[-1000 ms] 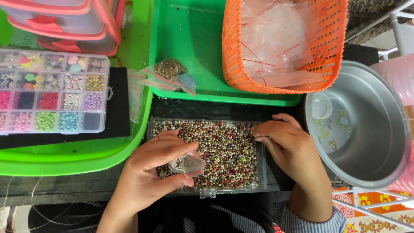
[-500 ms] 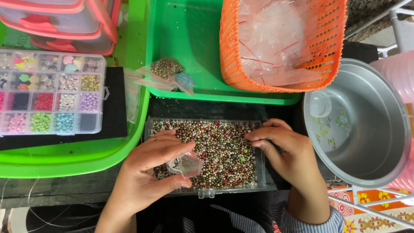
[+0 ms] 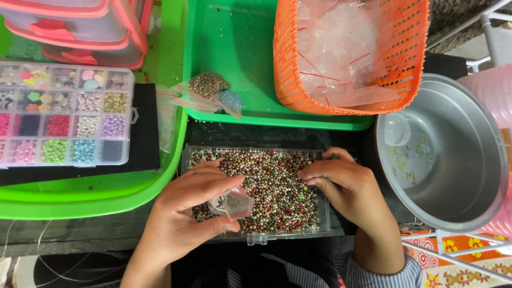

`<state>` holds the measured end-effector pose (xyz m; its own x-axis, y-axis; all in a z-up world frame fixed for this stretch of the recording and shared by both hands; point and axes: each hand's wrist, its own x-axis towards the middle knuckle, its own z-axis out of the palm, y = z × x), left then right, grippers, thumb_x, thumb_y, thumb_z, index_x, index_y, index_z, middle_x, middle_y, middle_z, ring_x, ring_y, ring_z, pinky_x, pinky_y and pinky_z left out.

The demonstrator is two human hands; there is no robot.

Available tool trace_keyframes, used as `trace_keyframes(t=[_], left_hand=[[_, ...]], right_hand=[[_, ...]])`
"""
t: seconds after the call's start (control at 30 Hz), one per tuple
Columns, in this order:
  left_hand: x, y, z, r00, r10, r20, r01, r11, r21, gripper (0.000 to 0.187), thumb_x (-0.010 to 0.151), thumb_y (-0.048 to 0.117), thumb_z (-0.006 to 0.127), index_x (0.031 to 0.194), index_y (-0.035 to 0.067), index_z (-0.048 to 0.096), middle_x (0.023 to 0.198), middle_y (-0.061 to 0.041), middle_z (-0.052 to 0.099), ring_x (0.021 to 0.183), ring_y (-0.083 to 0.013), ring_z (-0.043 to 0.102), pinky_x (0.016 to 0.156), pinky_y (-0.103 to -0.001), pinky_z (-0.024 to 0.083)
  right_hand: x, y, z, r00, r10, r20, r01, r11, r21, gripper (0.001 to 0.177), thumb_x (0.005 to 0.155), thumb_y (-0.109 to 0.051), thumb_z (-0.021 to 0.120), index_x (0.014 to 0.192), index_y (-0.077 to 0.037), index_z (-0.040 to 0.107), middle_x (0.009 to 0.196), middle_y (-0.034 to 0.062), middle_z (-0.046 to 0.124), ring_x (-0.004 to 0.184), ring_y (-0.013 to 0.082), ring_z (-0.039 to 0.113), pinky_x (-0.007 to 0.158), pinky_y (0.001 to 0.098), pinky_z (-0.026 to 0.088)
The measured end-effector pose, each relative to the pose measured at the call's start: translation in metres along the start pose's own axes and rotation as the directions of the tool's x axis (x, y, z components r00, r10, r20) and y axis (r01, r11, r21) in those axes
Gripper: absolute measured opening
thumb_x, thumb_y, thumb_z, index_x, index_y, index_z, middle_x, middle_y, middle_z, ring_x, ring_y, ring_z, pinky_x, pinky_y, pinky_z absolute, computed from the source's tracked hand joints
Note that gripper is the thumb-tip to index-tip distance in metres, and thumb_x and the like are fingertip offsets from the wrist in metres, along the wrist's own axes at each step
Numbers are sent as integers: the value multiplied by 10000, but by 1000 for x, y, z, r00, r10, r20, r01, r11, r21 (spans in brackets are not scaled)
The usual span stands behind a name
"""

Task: Pick up small beads from a tray using tweezers and place them into a small plastic bag

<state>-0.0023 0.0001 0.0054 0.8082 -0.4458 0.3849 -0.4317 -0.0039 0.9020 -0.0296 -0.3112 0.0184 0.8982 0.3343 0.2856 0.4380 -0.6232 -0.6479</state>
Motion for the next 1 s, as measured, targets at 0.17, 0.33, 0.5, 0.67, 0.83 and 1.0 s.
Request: trace_keyframes(t=[0.17, 0.33, 0.5, 0.67, 0.83, 1.0], left_hand=[[0, -2, 0, 1000, 11, -3, -11, 1000, -7, 560, 767, 281, 872, 1276, 134, 689, 1120, 7, 789, 1053, -139, 732, 1180, -429, 440], [5, 1, 1, 996, 83, -18, -84, 993, -87, 564, 817, 266, 860, 1332, 176, 648, 1101, 0, 793, 997, -152, 742, 1102, -418, 455], [8, 7, 1, 991, 131, -12, -132, 988, -80, 536, 827, 267, 852, 1311, 147, 654, 1085, -1, 786, 914, -171, 691, 1010, -381, 489], [5, 4, 1, 995, 103, -20, -103, 994, -33, 567, 771, 264, 889, 1283, 129, 686, 1056, 5, 774, 939, -175, 669, 1022, -368, 478], [6, 3, 1, 995, 102, -9, -102, 993, -55, 545, 779, 273, 878, 1270, 125, 692, 1057, 4, 777, 929, -168, 665, 1012, -361, 469], [6, 5, 2, 994, 106, -13, -107, 993, -46, 569, 760, 194, 902, 1278, 123, 680, 1066, -1, 798, 932, -152, 706, 1072, -389, 455]], right_hand=[[2, -15, -12, 997, -39, -64, 41, 999, 16, 102, 967, -172, 645, 1011, -114, 716, 998, -10, 782, 842, 102, 735, 1066, 413, 476], [13, -61, -17, 976, -126, -178, 145, 984, 102, 186, 1002, -190, 550, 864, -111, 647, 948, 89, 778, 841, 201, 798, 1034, 453, 492], [28, -101, 8, 911, -159, -380, 266, 932, 247, 242, 1005, -248, 565, 808, -139, 656, 861, 97, 767, 797, 202, 816, 1018, 405, 506], [24, -93, 5, 912, -136, -386, 213, 963, 165, 124, 995, -163, 603, 905, -108, 670, 961, 112, 762, 924, 230, 806, 1094, 441, 500], [14, -39, -23, 992, -8, -123, -17, 979, -202, 121, 984, -145, 646, 1064, -90, 717, 1026, -14, 763, 950, 135, 700, 1156, 428, 495], [26, -14, -16, 959, -51, 278, 94, 985, -142, 140, 1008, -217, 588, 996, -121, 690, 944, -47, 756, 754, 210, 639, 968, 388, 454]])
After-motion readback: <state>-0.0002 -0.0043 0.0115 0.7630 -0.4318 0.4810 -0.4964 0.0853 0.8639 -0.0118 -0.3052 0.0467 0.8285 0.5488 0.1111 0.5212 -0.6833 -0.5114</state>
